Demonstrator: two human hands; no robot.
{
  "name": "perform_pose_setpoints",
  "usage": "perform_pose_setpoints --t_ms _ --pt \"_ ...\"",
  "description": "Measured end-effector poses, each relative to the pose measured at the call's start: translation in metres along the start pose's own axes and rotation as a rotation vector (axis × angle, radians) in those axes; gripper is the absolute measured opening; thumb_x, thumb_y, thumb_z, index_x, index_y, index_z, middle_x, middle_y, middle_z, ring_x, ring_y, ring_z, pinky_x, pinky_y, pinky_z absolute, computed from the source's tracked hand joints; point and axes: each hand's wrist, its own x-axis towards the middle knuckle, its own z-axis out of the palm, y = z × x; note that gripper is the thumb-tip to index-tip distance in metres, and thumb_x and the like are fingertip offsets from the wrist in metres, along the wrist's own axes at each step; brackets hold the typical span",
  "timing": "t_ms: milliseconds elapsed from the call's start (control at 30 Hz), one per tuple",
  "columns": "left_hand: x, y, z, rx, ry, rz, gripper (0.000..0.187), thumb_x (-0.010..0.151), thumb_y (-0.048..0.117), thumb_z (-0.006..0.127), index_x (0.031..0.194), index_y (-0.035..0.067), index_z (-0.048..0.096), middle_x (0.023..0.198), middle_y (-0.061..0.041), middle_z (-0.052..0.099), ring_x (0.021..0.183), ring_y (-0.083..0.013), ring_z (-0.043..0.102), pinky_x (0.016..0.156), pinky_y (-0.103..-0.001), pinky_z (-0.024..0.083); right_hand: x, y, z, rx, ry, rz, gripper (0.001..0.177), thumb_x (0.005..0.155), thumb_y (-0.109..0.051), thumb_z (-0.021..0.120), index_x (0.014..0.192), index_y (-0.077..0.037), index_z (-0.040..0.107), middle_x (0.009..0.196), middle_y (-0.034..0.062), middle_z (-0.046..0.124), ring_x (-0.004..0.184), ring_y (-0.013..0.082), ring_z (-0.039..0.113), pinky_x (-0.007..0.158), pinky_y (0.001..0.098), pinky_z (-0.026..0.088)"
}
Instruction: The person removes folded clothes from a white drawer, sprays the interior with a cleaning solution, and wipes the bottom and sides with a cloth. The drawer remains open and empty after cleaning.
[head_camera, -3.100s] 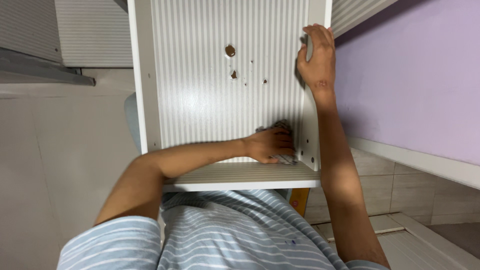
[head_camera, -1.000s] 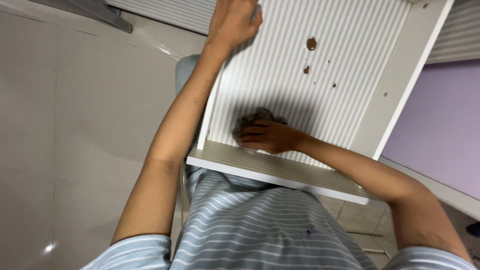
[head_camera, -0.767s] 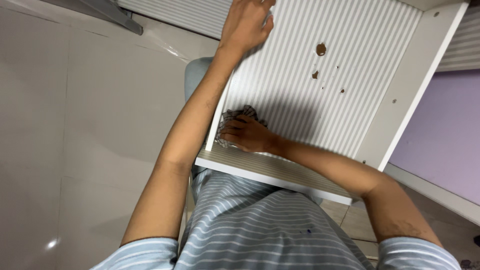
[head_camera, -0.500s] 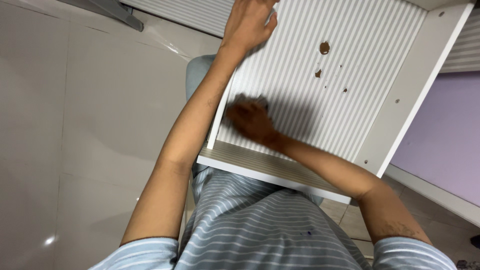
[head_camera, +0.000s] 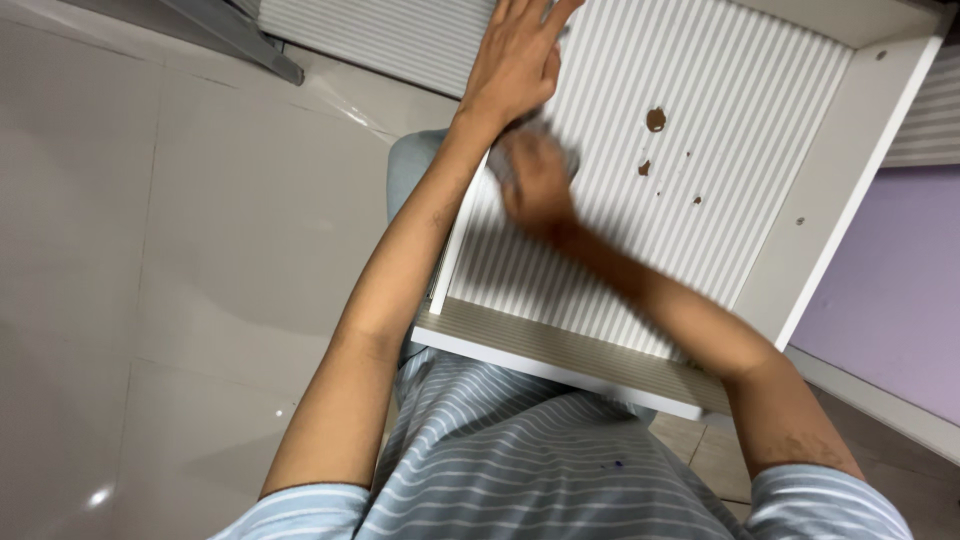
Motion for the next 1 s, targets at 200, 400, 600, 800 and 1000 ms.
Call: perform_pose_setpoints --t_ms 200,400,600,800,1000 --pt "0.0 -0.002 0.009 0.04 0.011 -0.034 0.058 0.085 -0.007 0.06 0.141 0.007 0.057 0.145 -0.018 0.052 0.142 -0.0376 0.043 0.123 -0.053 0.031 -0.1 -0.036 -0.001 -0.017 -0.335 -0.377 0.06 0.088 -0.028 0.067 0.144 -0.013 0.054 0.146 0.0156 0.056 0.136 0.0359 0.049 0.113 0.055 0.039" --pt "-0.002 0.002 0.004 0.026 -0.016 -0.048 0.056 0.086 -0.008 0.06 0.14 0.005 0.058 0.152 -0.019 0.048 0.144 -0.0383 0.041 0.124 -0.051 0.032 -0.111 -0.004 -0.047 -0.051 -0.174 -0.169 0.04 0.086 -0.02 0.056 0.126 -0.018 0.061 0.13 0.0089 0.063 0.128 0.0278 0.055 0.113 0.0527 0.045" --pt "-0.002 0.005 0.003 0.036 -0.003 -0.057 0.056 0.084 -0.008 0.06 0.138 0.006 0.059 0.154 -0.018 0.047 0.15 -0.0377 0.035 0.124 -0.051 0.03 -0.078 0.119 -0.115 -0.201 0.452 0.441 0.051 0.103 -0.007 0.053 0.152 0.004 0.043 0.154 0.0274 0.048 0.149 0.0449 0.036 0.126 0.0616 0.021" --pt "0.0 0.002 0.006 0.039 -0.019 -0.077 0.056 0.085 -0.007 0.06 0.14 0.005 0.058 0.154 -0.02 0.047 0.15 -0.0377 0.033 0.125 -0.052 0.031 -0.012 0.176 -0.087 -0.226 0.476 0.58 0.053 0.097 -0.011 0.054 0.15 -0.008 0.05 0.152 0.0174 0.054 0.147 0.0373 0.043 0.128 0.056 0.026" --pt "0.004 0.001 0.008 0.048 0.007 -0.053 0.058 0.082 -0.009 0.059 0.138 0.004 0.06 0.153 -0.019 0.047 0.149 -0.0385 0.034 0.123 -0.052 0.032 -0.01 0.056 -0.034 -0.025 0.196 0.176 0.053 0.098 -0.022 0.061 0.147 -0.002 0.049 0.15 0.0237 0.05 0.146 0.0405 0.041 0.126 0.0539 0.031"
